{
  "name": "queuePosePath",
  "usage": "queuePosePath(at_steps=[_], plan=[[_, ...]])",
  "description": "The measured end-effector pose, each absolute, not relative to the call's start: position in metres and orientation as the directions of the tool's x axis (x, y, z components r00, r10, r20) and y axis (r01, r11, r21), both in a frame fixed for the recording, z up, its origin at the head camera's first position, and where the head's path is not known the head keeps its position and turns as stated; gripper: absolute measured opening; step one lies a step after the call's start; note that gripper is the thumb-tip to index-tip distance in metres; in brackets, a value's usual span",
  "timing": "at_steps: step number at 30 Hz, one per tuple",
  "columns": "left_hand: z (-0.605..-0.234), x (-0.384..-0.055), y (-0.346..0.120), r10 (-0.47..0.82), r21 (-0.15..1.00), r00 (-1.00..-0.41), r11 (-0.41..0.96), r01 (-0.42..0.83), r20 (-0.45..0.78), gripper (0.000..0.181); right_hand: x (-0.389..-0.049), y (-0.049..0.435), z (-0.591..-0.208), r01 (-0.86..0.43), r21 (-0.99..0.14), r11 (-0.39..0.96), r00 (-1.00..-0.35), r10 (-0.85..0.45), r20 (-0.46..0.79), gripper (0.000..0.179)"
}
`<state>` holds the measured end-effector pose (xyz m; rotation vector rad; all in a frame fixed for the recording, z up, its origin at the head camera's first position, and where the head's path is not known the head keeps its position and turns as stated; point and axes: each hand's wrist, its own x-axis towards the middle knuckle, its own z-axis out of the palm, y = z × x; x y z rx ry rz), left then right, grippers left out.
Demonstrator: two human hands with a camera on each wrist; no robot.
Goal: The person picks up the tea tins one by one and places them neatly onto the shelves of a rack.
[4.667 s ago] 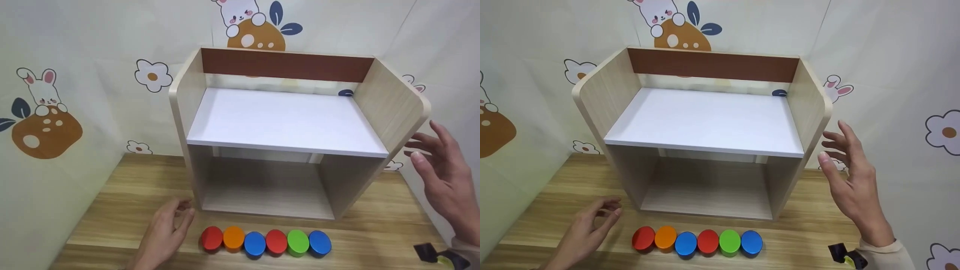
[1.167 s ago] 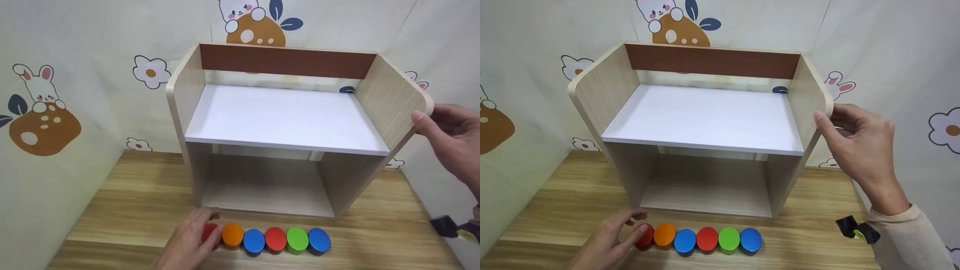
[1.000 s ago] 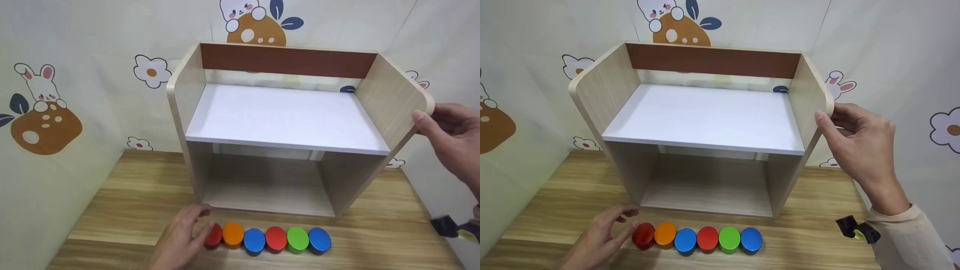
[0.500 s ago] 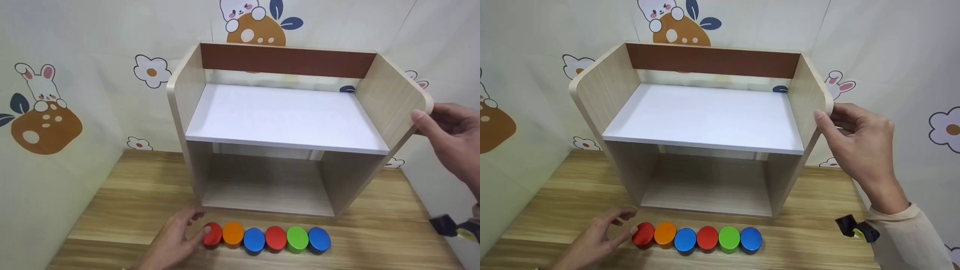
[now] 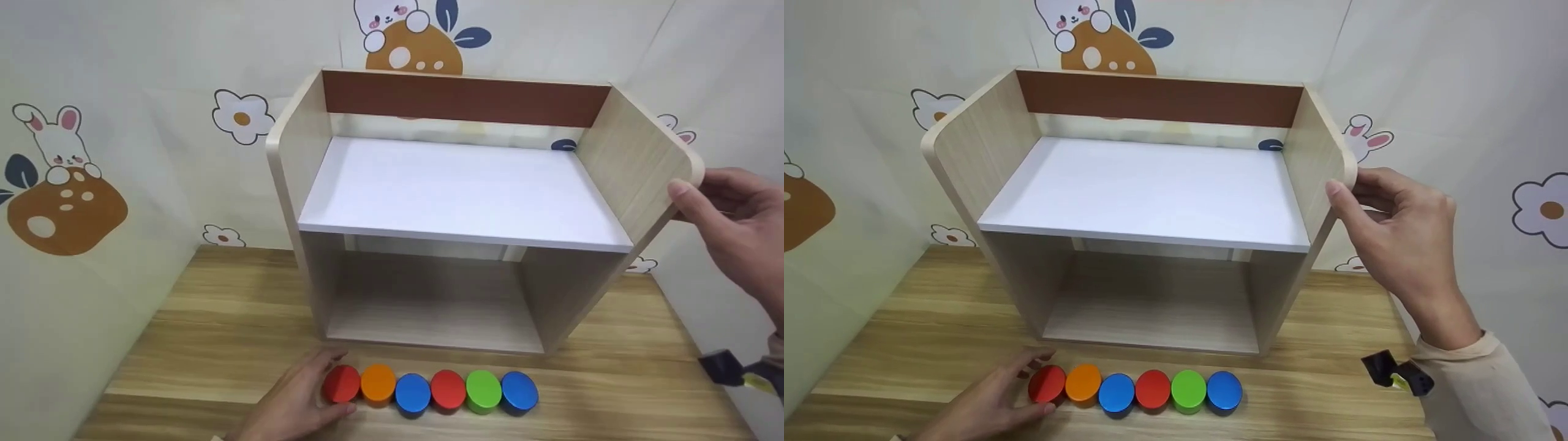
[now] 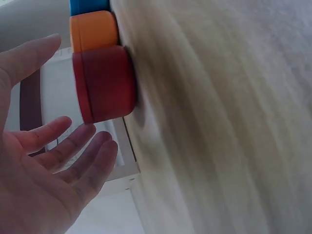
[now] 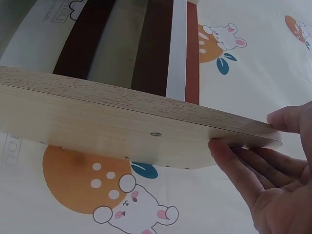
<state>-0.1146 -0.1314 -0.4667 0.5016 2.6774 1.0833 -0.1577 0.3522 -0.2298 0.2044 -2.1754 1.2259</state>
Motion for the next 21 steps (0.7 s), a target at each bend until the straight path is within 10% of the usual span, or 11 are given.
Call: queuePosePath(at_steps=[21], plan=[[-0.484, -0.121, -0.13, 0.437, 0.739, -0.899, 0.613, 0.278, -0.023, 0.065, -0.158, 0.352, -0.23, -0.408, -0.74, 0.535, -0.803, 0.175, 0.57, 0.017]])
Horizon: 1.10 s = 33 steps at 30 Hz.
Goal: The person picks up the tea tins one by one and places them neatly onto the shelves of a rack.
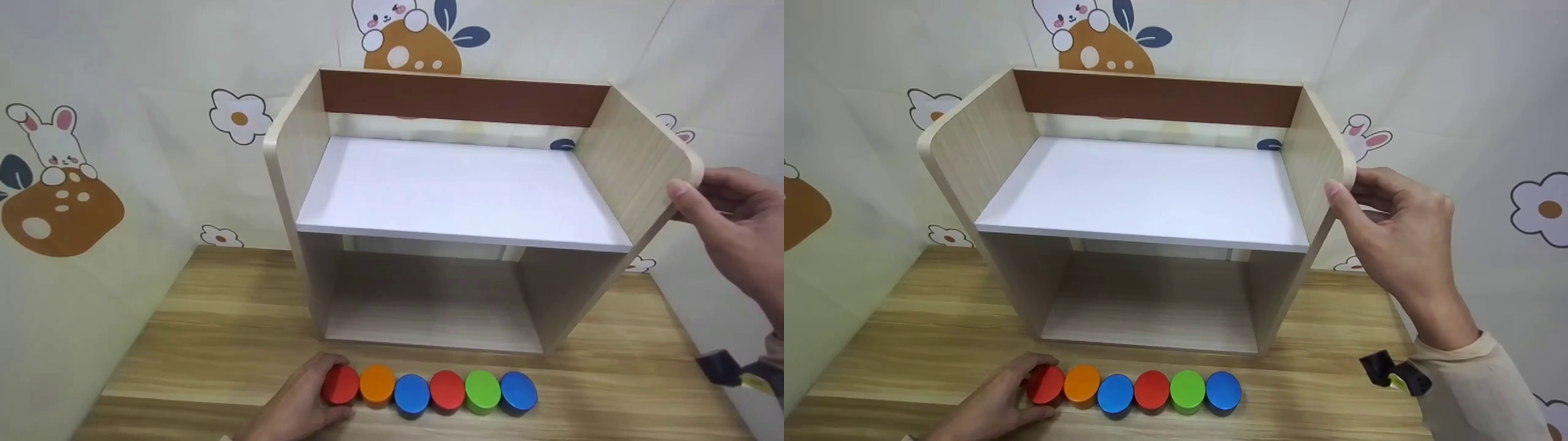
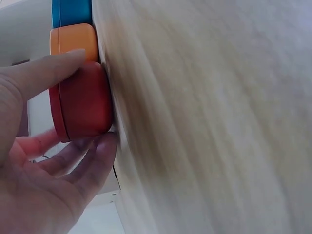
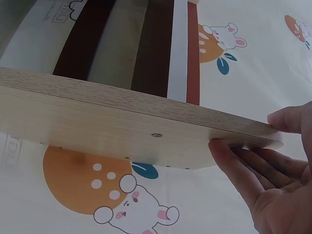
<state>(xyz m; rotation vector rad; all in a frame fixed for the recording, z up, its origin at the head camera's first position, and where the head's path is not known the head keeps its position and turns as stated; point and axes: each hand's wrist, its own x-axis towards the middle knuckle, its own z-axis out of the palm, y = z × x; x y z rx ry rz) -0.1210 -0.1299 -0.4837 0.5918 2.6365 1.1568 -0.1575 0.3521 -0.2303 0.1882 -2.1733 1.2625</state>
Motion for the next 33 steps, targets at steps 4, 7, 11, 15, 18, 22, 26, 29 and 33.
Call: queuePosePath(at_steps=[4, 7, 11, 15, 18, 22, 26, 29, 33], plan=[[-0.485, -0.121, -0.13, 0.427, 0.751, -0.904, 0.602, 0.272, -0.015, 0.065, -0.156, 0.351, -0.229, -0.384, -0.72, 0.578, -0.806, 0.17, 0.567, 0.016], [-0.486, -0.121, -0.129, 0.414, 0.773, -0.909, 0.589, 0.237, -0.038, 0.064, -0.156, 0.351, -0.23, -0.389, -0.719, 0.576, -0.806, 0.166, 0.569, 0.015], [-0.482, -0.121, -0.128, 0.403, 0.777, -0.912, 0.596, 0.204, -0.07, 0.064, -0.157, 0.351, -0.231, -0.393, -0.716, 0.577, -0.804, 0.161, 0.572, 0.019], [-0.471, -0.122, -0.126, 0.408, 0.763, -0.909, 0.613, 0.204, -0.084, 0.061, -0.156, 0.351, -0.23, -0.378, -0.72, 0.582, -0.811, 0.167, 0.561, 0.019], [-0.459, -0.121, -0.126, 0.428, 0.741, -0.902, 0.621, 0.257, -0.046, 0.056, -0.156, 0.352, -0.229, -0.374, -0.727, 0.576, -0.814, 0.171, 0.555, 0.015], [-0.441, -0.118, -0.125, 0.45, 0.7, -0.893, 0.633, 0.33, 0.014, 0.055, -0.156, 0.353, -0.23, -0.364, -0.718, 0.593, -0.811, 0.178, 0.557, 0.013], [-0.426, -0.117, -0.122, 0.475, 0.663, -0.876, 0.629, 0.406, 0.086, 0.053, -0.156, 0.351, -0.23, -0.343, -0.705, 0.621, -0.808, 0.188, 0.559, 0.014], [-0.414, -0.117, -0.119, 0.494, 0.661, -0.864, 0.618, 0.426, 0.095, 0.053, -0.156, 0.351, -0.23, -0.344, -0.71, 0.614, -0.81, 0.188, 0.555, 0.016], [-0.397, -0.116, -0.114, 0.506, 0.654, -0.858, 0.619, 0.434, 0.091, 0.054, -0.156, 0.351, -0.23, -0.34, -0.714, 0.612, -0.811, 0.194, 0.552, 0.014]])
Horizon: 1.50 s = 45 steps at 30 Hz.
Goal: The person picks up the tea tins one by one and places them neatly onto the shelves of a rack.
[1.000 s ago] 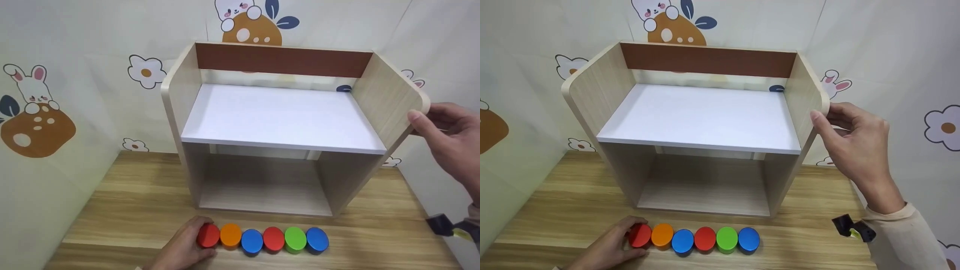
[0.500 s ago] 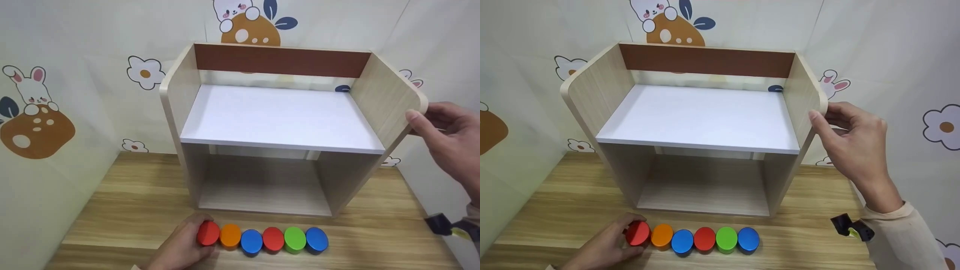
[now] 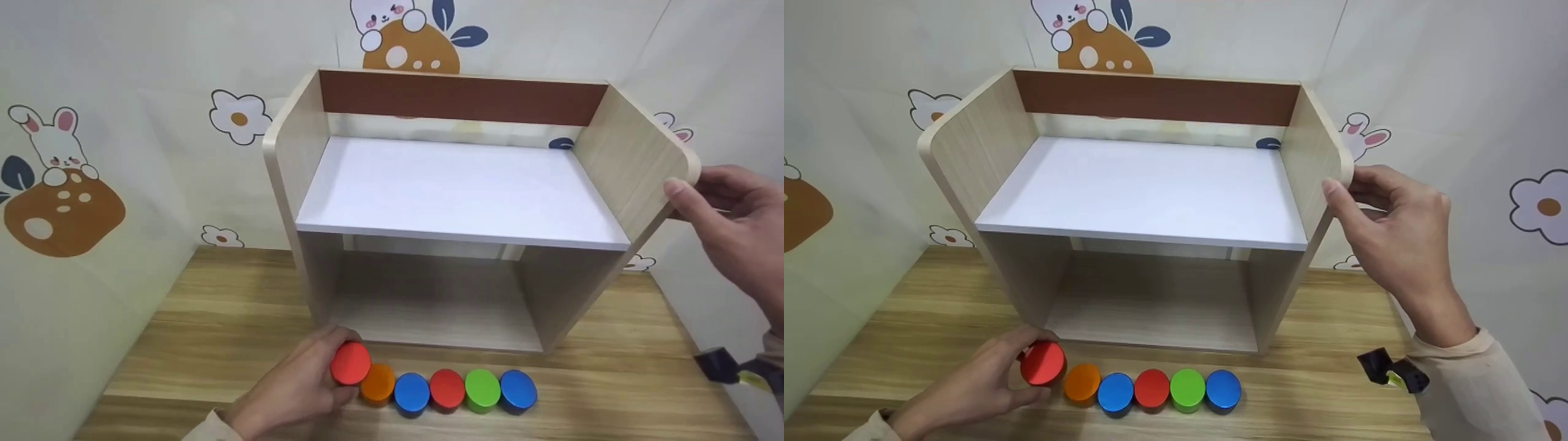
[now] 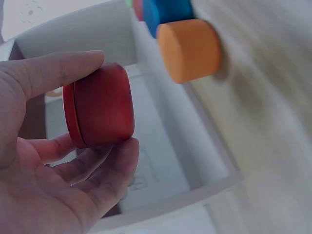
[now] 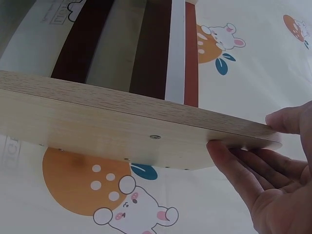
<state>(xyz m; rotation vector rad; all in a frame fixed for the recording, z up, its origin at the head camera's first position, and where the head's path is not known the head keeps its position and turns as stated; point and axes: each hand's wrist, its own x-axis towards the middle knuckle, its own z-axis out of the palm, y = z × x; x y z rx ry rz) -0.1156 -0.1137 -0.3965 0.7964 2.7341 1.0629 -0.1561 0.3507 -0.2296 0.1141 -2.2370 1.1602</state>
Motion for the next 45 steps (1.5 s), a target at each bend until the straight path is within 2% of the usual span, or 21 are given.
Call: queuePosePath(at_steps=[14, 22, 28, 33, 45], plan=[[-0.335, -0.119, -0.098, 0.56, 0.607, -0.824, 0.627, 0.488, 0.084, 0.052, -0.157, 0.352, -0.23, -0.334, -0.695, 0.637, -0.811, 0.181, 0.556, 0.014], [-0.299, -0.124, -0.092, 0.641, 0.567, -0.757, 0.578, 0.586, 0.129, 0.051, -0.156, 0.352, -0.23, -0.331, -0.702, 0.63, -0.817, 0.182, 0.548, 0.013], [-0.273, -0.13, -0.087, 0.672, 0.564, -0.73, 0.557, 0.61, 0.125, 0.052, -0.156, 0.352, -0.23, -0.317, -0.694, 0.647, -0.817, 0.186, 0.546, 0.012], [-0.261, -0.137, -0.084, 0.701, 0.557, -0.693, 0.513, 0.654, 0.168, 0.051, -0.156, 0.351, -0.23, -0.334, -0.695, 0.636, -0.808, 0.186, 0.559, 0.013], [-0.223, -0.162, -0.077, 0.685, 0.545, -0.714, 0.546, 0.636, 0.147, 0.055, -0.155, 0.351, -0.229, -0.333, -0.694, 0.638, -0.809, 0.185, 0.558, 0.013]])
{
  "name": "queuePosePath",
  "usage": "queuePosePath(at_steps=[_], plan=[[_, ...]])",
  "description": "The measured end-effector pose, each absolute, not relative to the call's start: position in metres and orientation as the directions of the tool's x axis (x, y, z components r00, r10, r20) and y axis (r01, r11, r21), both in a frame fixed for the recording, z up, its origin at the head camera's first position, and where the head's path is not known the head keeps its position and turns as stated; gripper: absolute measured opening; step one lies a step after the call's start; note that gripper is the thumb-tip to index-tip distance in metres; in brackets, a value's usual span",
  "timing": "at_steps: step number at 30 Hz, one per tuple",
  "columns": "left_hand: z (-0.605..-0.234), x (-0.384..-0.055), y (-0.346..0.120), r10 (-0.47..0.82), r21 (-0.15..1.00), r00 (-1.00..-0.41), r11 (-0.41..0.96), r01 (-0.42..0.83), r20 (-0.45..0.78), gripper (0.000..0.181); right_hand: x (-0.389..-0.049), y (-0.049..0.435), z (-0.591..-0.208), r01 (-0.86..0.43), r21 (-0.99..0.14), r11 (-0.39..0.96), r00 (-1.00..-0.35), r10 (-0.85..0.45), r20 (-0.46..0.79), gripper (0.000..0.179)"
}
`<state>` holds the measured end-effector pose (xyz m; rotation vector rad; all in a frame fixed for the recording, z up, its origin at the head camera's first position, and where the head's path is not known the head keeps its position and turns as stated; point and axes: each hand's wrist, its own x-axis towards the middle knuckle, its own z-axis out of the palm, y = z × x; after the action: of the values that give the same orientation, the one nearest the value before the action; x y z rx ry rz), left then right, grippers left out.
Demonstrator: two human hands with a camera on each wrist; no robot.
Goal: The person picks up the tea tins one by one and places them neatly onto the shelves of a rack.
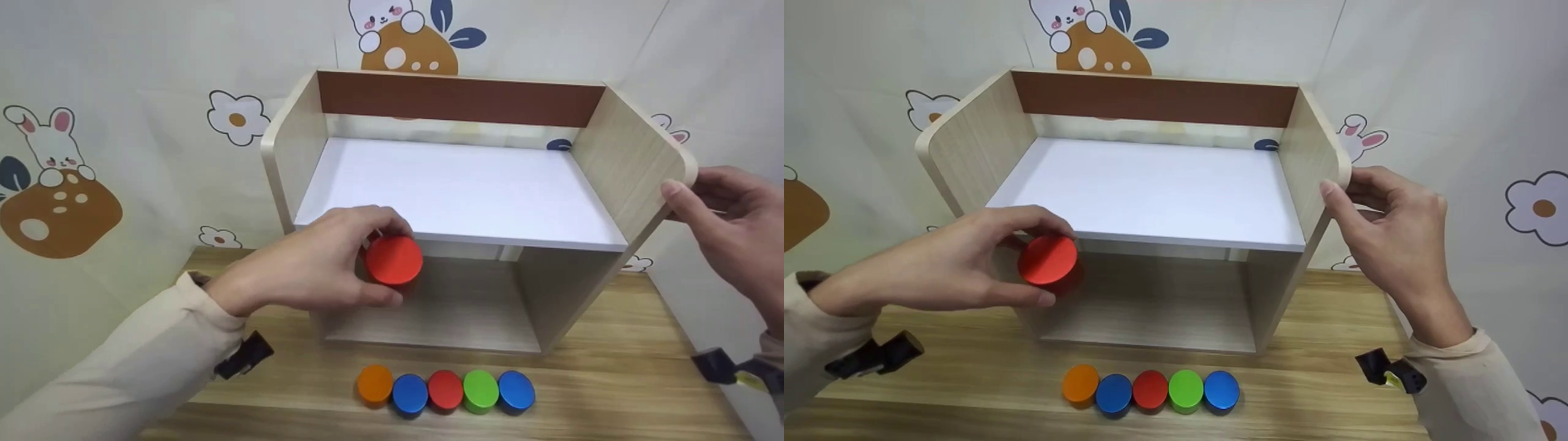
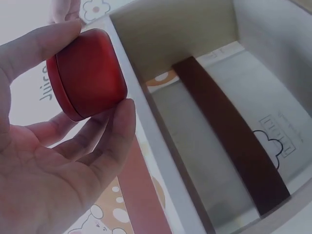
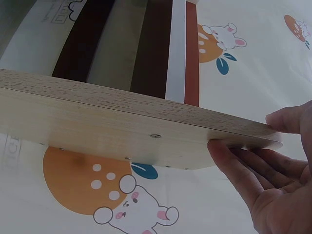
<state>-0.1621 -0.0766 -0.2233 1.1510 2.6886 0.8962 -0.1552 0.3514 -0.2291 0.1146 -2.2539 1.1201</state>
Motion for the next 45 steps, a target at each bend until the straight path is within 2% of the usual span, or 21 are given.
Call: queuePosePath(at_steps=[9, 21, 30, 39, 45], plan=[[-0.206, -0.175, -0.06, 0.672, 0.569, -0.736, 0.572, 0.59, 0.088, 0.055, -0.155, 0.352, -0.23, -0.319, -0.693, 0.647, -0.81, 0.193, 0.553, 0.012], [-0.183, -0.196, -0.012, 0.723, 0.561, -0.683, 0.525, 0.641, 0.105, 0.053, -0.153, 0.352, -0.229, -0.307, -0.68, 0.666, -0.809, 0.194, 0.555, 0.015], [-0.172, -0.209, 0.026, 0.747, 0.561, -0.663, 0.53, 0.636, 0.046, 0.055, -0.152, 0.349, -0.228, -0.252, -0.681, 0.688, -0.828, 0.21, 0.519, 0.023], [-0.165, -0.218, 0.059, 0.753, 0.588, -0.658, 0.542, 0.601, -0.022, 0.055, -0.152, 0.349, -0.227, -0.248, -0.676, 0.694, -0.827, 0.212, 0.521, 0.022], [-0.162, -0.222, 0.079, 0.735, 0.577, -0.676, 0.574, 0.581, -0.049, 0.054, -0.153, 0.35, -0.227, -0.274, -0.686, 0.674, -0.823, 0.205, 0.53, 0.019]])
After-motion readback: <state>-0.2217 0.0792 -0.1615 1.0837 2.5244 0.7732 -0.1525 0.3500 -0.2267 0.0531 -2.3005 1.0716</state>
